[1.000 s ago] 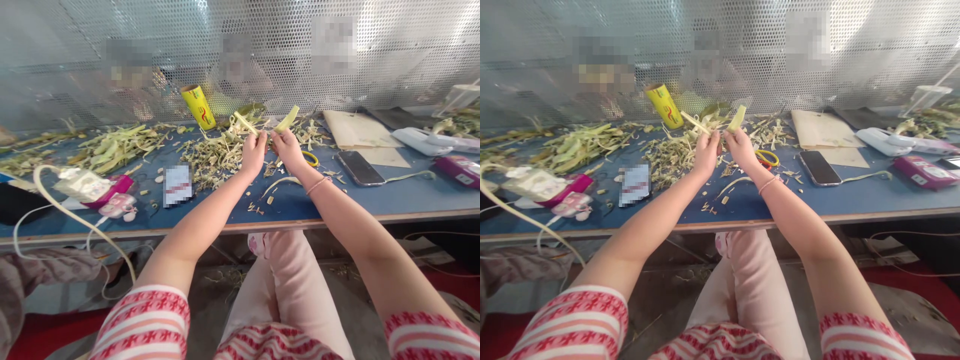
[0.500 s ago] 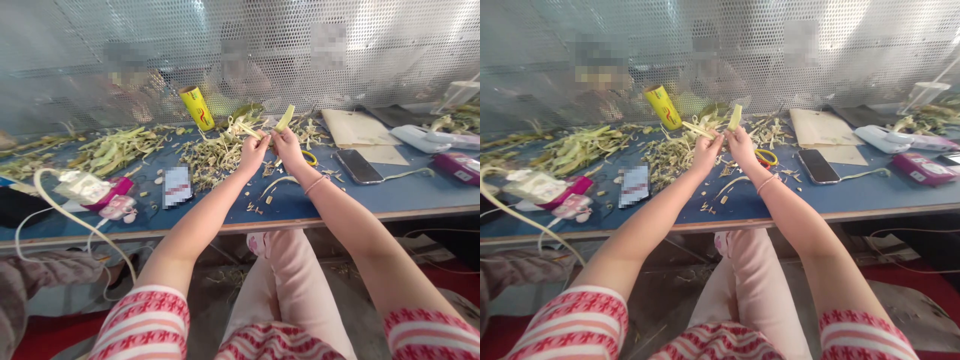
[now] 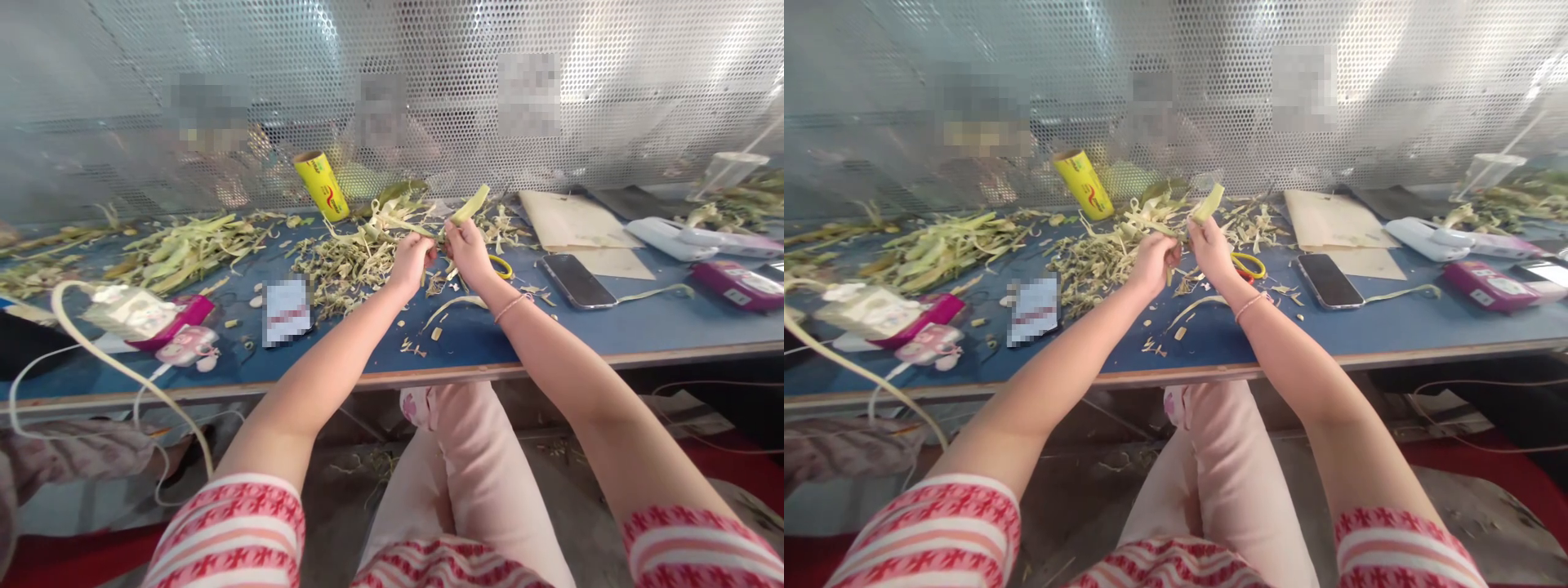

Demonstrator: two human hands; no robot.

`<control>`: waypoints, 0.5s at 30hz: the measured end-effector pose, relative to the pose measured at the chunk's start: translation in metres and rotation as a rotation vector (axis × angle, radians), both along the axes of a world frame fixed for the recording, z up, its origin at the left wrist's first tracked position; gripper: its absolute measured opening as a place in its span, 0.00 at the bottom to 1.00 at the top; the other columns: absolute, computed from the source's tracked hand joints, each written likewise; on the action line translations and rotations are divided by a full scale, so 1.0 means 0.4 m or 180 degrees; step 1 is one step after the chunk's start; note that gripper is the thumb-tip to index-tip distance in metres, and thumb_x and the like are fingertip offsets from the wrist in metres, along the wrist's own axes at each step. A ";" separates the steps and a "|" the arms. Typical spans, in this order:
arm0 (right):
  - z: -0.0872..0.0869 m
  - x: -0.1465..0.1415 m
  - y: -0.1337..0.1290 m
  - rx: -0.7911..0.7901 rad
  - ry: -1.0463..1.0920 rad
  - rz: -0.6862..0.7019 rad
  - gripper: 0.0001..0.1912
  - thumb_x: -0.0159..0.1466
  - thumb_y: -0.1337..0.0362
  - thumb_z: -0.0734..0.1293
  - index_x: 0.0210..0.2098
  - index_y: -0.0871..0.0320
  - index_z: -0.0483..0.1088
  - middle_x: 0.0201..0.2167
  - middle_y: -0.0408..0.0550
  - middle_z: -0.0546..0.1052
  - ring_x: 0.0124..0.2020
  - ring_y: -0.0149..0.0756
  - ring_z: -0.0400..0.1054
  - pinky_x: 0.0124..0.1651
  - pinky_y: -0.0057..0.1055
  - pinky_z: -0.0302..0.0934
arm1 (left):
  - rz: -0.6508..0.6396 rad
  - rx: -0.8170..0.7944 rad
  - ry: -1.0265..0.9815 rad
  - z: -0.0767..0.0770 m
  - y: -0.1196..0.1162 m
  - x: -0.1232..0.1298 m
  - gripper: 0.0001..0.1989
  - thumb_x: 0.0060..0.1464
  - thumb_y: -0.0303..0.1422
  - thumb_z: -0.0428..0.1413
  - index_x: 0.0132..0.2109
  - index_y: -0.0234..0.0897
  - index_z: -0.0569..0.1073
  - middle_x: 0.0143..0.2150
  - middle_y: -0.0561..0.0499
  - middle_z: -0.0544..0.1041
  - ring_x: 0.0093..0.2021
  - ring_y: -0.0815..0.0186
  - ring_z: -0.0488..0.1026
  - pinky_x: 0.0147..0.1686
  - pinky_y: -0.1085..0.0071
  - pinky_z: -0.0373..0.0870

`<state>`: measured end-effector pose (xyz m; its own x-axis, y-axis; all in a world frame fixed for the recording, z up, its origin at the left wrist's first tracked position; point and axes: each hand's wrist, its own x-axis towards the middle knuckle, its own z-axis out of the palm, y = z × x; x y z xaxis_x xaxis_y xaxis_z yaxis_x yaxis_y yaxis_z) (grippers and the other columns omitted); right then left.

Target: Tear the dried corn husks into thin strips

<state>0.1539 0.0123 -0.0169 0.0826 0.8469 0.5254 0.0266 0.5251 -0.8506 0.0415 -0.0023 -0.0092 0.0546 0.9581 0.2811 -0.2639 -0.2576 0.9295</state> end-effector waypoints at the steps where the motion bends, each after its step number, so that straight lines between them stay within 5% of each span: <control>1: 0.002 0.001 -0.002 0.0002 0.0009 -0.0008 0.13 0.64 0.53 0.64 0.31 0.53 0.57 0.18 0.34 0.53 0.19 0.24 0.49 0.22 0.25 0.47 | 0.0009 0.0053 0.0081 -0.003 0.003 -0.002 0.13 0.49 0.24 0.52 0.20 0.35 0.62 0.16 0.57 0.61 0.17 0.76 0.55 0.21 0.74 0.49; 15: 0.018 0.004 -0.018 -0.0053 0.0194 0.0026 0.14 0.63 0.52 0.66 0.30 0.53 0.58 0.17 0.34 0.53 0.19 0.24 0.49 0.22 0.25 0.47 | -0.0389 -0.0158 -0.0248 0.018 -0.013 -0.006 0.07 0.47 0.26 0.57 0.23 0.35 0.70 0.15 0.60 0.54 0.17 0.76 0.50 0.21 0.73 0.47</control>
